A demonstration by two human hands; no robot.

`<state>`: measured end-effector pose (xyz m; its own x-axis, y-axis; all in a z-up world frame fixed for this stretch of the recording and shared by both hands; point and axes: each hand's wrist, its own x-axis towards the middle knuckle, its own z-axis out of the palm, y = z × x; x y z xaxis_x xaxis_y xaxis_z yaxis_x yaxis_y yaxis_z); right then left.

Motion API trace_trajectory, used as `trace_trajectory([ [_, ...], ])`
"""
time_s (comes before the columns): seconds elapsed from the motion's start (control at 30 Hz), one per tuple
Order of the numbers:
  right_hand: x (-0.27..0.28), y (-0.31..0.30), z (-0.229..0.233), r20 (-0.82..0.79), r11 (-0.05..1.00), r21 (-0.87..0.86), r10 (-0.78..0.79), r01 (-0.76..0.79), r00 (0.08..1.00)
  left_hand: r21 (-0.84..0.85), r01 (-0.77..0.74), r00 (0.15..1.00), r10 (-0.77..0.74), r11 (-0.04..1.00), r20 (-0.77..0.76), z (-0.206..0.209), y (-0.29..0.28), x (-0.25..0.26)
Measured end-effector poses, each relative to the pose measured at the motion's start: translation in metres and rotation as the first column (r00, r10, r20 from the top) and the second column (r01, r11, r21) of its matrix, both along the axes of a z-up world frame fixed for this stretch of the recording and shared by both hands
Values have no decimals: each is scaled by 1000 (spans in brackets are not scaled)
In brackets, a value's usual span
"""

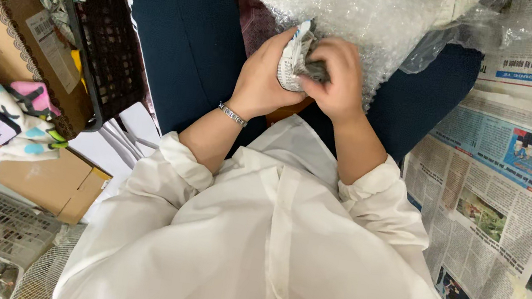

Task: The person wraps small ceramic cups and saucers in newspaper and bubble wrap. They fold the newspaper around each item, tuck the edges, and place the wrapped items into a pile of bubble wrap.

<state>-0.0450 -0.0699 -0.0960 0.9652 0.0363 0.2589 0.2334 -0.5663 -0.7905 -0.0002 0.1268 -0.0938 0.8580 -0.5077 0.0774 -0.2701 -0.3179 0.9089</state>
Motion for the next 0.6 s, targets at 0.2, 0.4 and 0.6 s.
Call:
trace_trajectory([
  [0.2, 9, 5, 20, 444, 993, -116, 36, 17, 896, 82, 12, 997, -18, 997, 78, 2, 0, 2],
  [0.4, 7, 13, 37, 341, 956, -294, 99, 5, 935, 106, 35, 994, -46, 994, 97, 5, -4, 1],
  [0.6, 3, 7, 13, 65, 989, 123, -87, 79, 994, 78, -4, 991, -7, 997, 133, 8, -3, 2],
])
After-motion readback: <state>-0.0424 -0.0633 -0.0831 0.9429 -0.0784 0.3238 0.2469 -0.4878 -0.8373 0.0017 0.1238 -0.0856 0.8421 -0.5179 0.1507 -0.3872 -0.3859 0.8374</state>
